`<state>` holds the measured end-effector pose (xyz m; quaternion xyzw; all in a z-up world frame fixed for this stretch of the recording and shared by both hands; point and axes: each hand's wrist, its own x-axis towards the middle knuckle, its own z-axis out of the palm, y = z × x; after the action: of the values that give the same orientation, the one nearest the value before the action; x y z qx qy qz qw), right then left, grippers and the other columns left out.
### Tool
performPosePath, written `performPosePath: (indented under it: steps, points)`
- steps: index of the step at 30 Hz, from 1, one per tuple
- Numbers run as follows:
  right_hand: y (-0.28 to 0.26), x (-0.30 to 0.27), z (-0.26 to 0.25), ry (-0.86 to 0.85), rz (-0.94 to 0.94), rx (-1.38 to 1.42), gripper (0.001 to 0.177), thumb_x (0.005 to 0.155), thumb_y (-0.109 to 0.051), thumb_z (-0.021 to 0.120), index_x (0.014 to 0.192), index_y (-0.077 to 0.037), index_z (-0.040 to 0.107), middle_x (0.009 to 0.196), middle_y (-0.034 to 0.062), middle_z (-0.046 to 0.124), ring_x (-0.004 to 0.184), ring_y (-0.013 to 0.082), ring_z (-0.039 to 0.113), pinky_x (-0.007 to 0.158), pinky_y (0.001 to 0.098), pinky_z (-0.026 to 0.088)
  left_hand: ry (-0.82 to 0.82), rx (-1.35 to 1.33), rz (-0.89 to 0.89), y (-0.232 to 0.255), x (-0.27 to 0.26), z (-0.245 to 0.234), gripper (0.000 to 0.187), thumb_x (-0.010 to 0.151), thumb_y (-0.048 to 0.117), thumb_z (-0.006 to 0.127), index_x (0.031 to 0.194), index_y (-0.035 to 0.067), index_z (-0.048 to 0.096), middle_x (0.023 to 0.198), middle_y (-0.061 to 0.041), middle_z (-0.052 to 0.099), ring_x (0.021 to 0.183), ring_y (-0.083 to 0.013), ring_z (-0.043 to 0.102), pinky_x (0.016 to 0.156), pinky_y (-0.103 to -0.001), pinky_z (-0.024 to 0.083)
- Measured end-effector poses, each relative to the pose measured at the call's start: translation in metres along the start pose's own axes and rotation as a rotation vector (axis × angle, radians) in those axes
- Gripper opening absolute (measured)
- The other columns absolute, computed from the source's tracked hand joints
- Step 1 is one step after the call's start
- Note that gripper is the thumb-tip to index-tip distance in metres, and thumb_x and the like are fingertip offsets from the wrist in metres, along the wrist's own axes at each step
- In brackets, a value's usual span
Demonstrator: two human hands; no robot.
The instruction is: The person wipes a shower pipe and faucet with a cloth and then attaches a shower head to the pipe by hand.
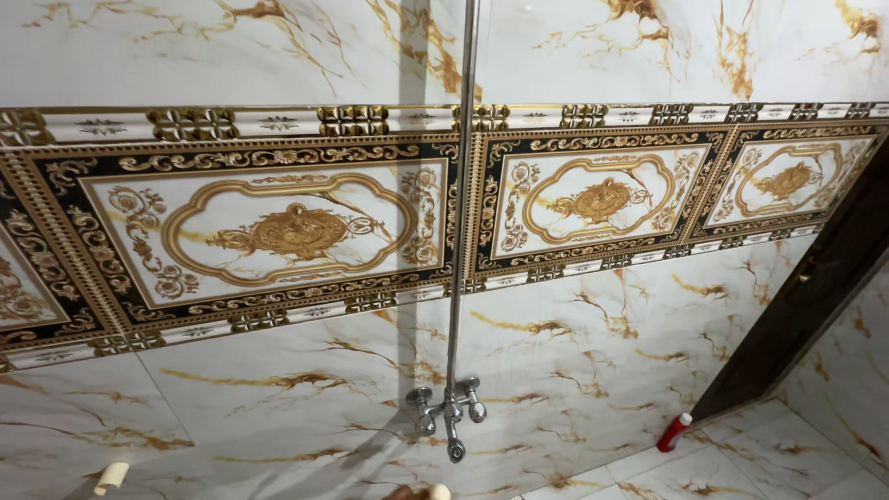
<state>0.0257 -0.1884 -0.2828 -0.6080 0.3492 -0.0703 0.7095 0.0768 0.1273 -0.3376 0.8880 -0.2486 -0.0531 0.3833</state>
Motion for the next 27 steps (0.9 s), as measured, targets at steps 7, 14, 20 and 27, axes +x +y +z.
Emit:
performPosePath:
  steps: [7, 14, 20, 27]
  points:
    - [0.016, 0.01, -0.014, 0.02, -0.03, -0.075, 0.025, 0.09, -0.015, 0.068, 0.109, -0.001, 0.073, 0.091, 0.0166, 0.075, 0.083, 0.0279, 0.07, 0.07, 0.0429, 0.055, 0.075, 0.001, 0.011, 0.006, -0.011, 0.023, 0.047, 0.091, 0.03, 0.071, 0.137, 0.018, 0.069, 0.09, -0.01, 0.066, 0.088, -0.0243, 0.073, 0.08, -0.038, 0.057]
    - [0.035, 0.029, -0.013, 0.033, -0.067, -0.17, 0.025, 0.089, -0.016, 0.07, 0.108, -0.001, 0.075, 0.089, 0.0164, 0.077, 0.081, 0.0266, 0.07, 0.069, 0.0403, 0.055, 0.083, -0.014, 0.053, 0.021, -0.024, 0.023, 0.054, 0.086, 0.027, 0.08, 0.135, 0.013, 0.065, 0.1, -0.013, 0.068, 0.096, -0.0301, 0.071, 0.083, -0.041, 0.054]
    - [0.071, 0.057, -0.007, 0.021, -0.082, -0.225, 0.025, 0.088, -0.016, 0.071, 0.107, -0.001, 0.077, 0.087, 0.0161, 0.078, 0.079, 0.0254, 0.07, 0.067, 0.038, 0.054, 0.168, -0.146, -0.231, 0.074, -0.023, -0.003, 0.032, 0.082, 0.027, 0.079, 0.104, 0.005, 0.072, 0.091, -0.012, 0.07, 0.084, -0.0288, 0.072, 0.079, -0.039, 0.055]
    - [0.085, 0.058, 0.016, -0.082, -0.007, -0.046, 0.024, 0.089, -0.012, 0.068, 0.108, 0.001, 0.076, 0.087, 0.0172, 0.076, 0.076, 0.0281, 0.07, 0.061, 0.0416, 0.056, 0.23, -0.089, -0.12, 0.116, -0.011, -0.005, 0.032, 0.083, 0.032, 0.079, 0.099, 0.004, 0.074, 0.095, -0.013, 0.072, 0.087, -0.0325, 0.07, 0.077, -0.041, 0.054]
